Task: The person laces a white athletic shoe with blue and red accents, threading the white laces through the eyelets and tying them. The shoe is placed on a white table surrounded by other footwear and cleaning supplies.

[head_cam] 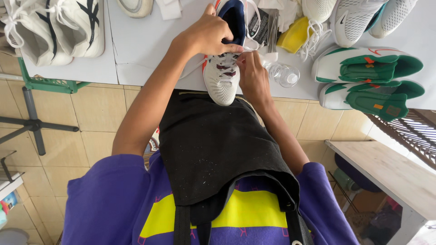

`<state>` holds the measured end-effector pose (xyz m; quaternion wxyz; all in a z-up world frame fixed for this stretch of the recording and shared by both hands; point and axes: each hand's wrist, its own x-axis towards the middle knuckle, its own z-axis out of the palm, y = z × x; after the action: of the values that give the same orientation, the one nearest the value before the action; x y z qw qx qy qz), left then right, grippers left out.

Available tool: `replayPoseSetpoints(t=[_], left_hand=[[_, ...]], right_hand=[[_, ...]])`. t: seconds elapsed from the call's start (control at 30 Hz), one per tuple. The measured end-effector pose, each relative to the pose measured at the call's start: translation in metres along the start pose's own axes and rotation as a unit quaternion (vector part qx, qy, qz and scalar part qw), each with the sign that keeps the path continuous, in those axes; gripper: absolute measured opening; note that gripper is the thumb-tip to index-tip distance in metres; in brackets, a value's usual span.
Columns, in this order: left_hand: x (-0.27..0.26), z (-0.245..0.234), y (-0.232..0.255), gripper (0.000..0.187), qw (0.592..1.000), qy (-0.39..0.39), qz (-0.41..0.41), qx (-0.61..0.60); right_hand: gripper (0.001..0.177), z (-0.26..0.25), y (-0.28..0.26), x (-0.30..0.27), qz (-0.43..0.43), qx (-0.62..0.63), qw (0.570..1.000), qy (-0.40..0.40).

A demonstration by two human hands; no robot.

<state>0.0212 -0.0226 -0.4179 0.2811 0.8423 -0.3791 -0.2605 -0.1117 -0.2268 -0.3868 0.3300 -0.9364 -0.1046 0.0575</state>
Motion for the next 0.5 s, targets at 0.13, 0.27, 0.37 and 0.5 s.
replayPoseSetpoints(t=[0.13, 0.27, 0.37, 0.5], left_hand=[[0.001, -0.002, 0.001, 0.087, 1.0, 0.008, -0.003, -0.014], [0.003, 0.004, -0.003, 0.088, 0.999, 0.005, -0.008, -0.037], [0.007, 0.01, -0.004, 0.09, 1.0, 0.022, 0.007, -0.01], [-0.003, -0.003, 0.006, 0.092, 0.996, -0.017, -0.061, -0.067]], right_hand=[[0.013, 0.0, 0.003, -0.001, -0.019, 0.022, 0.999, 0.025], [0.007, -0.004, 0.006, -0.013, -0.095, 0.037, 0.995, 0.009], [0.006, 0.003, 0.002, -0.017, -0.1, -0.027, 0.994, 0.04], [0.009, 0.012, -0.008, -0.011, -0.15, -0.111, 0.978, 0.098]])
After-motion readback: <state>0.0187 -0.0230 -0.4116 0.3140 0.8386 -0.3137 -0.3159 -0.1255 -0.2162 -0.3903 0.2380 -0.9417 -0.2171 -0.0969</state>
